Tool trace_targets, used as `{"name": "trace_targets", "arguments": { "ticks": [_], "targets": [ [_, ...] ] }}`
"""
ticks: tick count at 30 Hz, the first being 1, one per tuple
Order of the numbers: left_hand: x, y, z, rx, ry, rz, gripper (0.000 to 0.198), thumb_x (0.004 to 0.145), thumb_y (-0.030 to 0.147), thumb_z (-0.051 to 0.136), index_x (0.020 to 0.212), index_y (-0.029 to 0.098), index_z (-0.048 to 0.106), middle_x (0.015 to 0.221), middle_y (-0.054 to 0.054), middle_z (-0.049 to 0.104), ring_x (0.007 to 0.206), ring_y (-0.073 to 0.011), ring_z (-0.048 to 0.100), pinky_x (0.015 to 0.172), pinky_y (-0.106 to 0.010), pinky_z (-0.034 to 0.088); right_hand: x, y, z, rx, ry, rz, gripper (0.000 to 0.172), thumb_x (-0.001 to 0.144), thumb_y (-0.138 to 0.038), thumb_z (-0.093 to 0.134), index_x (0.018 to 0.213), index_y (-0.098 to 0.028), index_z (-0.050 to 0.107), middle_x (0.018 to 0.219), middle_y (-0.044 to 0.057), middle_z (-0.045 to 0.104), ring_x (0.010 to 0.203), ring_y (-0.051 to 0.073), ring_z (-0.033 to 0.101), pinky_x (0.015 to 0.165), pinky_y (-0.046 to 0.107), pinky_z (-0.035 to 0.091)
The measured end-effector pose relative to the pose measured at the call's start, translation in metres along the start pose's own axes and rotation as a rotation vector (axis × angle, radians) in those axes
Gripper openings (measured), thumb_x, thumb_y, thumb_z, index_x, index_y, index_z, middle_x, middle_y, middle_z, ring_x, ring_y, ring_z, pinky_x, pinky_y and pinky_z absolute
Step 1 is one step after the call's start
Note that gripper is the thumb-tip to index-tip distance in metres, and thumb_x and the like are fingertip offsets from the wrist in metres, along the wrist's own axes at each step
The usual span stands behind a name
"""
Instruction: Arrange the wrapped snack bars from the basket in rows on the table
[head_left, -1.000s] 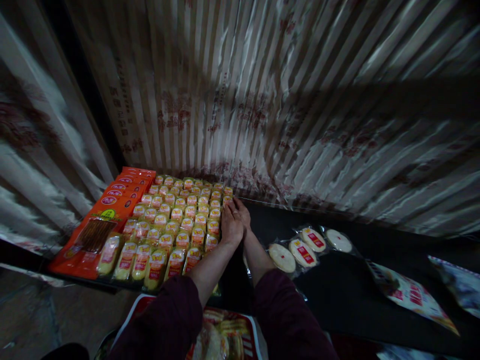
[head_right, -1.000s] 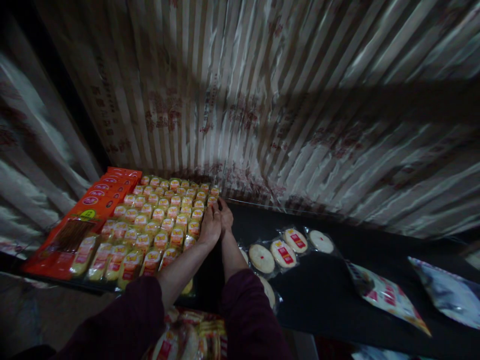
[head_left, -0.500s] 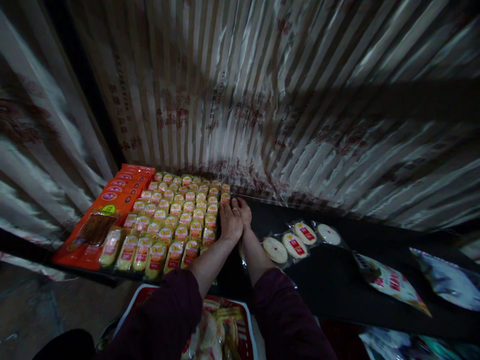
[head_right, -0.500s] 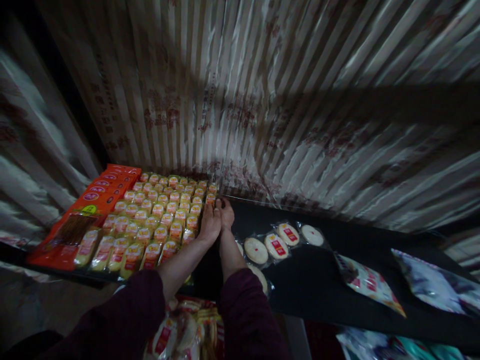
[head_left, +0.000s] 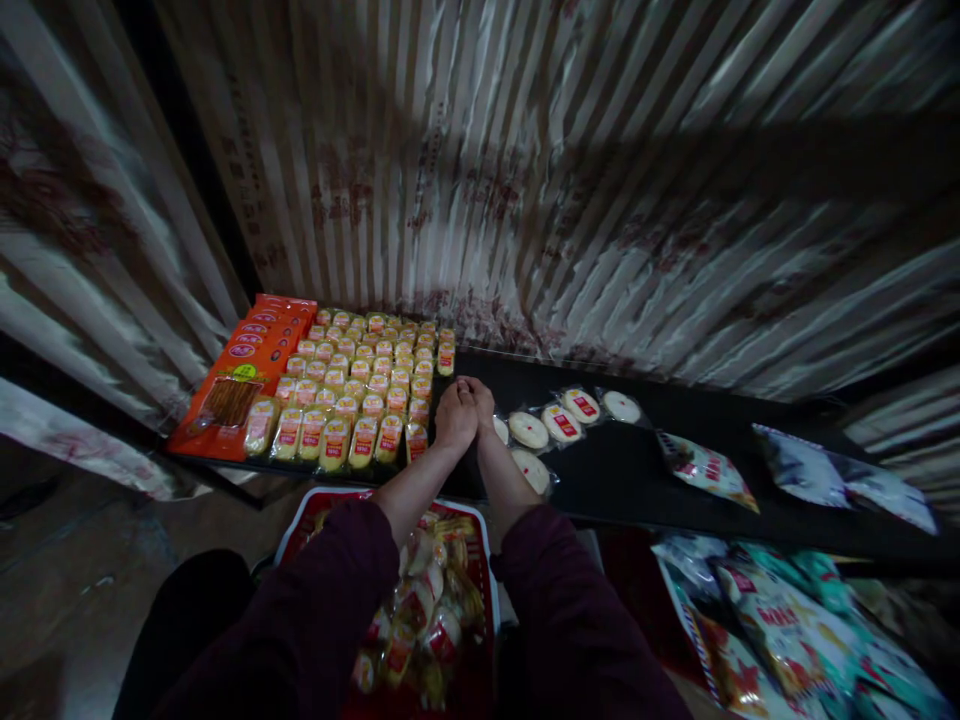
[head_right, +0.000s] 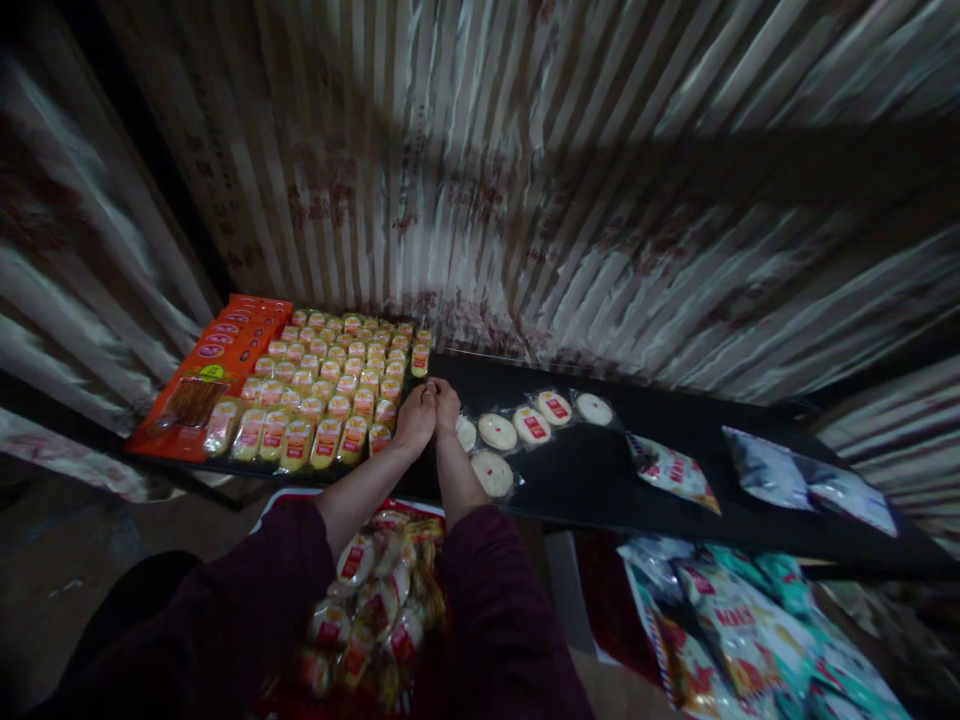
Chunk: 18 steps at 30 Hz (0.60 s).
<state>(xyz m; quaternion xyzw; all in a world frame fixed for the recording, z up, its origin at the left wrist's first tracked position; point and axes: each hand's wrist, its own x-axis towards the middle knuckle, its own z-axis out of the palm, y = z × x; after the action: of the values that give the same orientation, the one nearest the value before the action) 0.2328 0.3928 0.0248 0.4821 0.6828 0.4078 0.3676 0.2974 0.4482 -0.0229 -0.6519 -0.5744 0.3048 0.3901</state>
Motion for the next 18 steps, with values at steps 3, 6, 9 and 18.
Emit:
{"name": "trace_targets", "arguments": {
  "ticks": [3, 6, 9, 18],
  "targets": [
    [-0.015, -0.001, -0.012, 0.007, -0.035, 0.008, 0.035, 0.094, 0.03, 0.033, 0.11, 0.017, 0.061, 0.116, -0.012, 0.066, 0.11, -0.0218, 0.059, 0.095, -0.032, 0.042, -0.013, -0.002, -0.002, 0.014, 0.0, 0.006, 0.025, 0.08, -0.021, 0.051, 0.097, -0.017, 0.069, 0.096, 0.006, 0.072, 0.09, 0.018, 0.064, 0.086, 0.029, 0.049],
    [-0.029, -0.002, -0.021, 0.017, -0.054, -0.007, 0.037, 0.094, 0.03, 0.032, 0.112, 0.015, 0.06, 0.118, -0.014, 0.065, 0.111, -0.0224, 0.059, 0.095, -0.032, 0.042, -0.028, -0.002, -0.003, 0.035, -0.001, 0.009, 0.025, 0.081, -0.022, 0.05, 0.096, -0.018, 0.069, 0.096, 0.005, 0.072, 0.091, 0.018, 0.064, 0.087, 0.029, 0.049],
    [-0.044, -0.005, -0.027, 0.019, -0.07, -0.015, 0.035, 0.094, 0.032, 0.034, 0.108, 0.016, 0.062, 0.113, -0.013, 0.067, 0.106, -0.0215, 0.061, 0.092, -0.031, 0.043, -0.047, -0.001, -0.003, 0.077, -0.008, -0.011, 0.025, 0.082, -0.023, 0.049, 0.096, -0.018, 0.07, 0.093, 0.005, 0.072, 0.09, 0.018, 0.064, 0.086, 0.03, 0.049],
    [-0.108, -0.016, -0.058, -0.066, -0.075, 0.079, 0.03, 0.093, 0.032, 0.039, 0.109, 0.017, 0.06, 0.109, -0.008, 0.067, 0.105, -0.019, 0.06, 0.093, -0.03, 0.044, -0.113, -0.012, -0.012, 0.159, -0.026, -0.049, 0.029, 0.083, -0.031, 0.049, 0.098, -0.017, 0.068, 0.089, 0.004, 0.071, 0.086, 0.02, 0.065, 0.082, 0.032, 0.05]
  ]
}}
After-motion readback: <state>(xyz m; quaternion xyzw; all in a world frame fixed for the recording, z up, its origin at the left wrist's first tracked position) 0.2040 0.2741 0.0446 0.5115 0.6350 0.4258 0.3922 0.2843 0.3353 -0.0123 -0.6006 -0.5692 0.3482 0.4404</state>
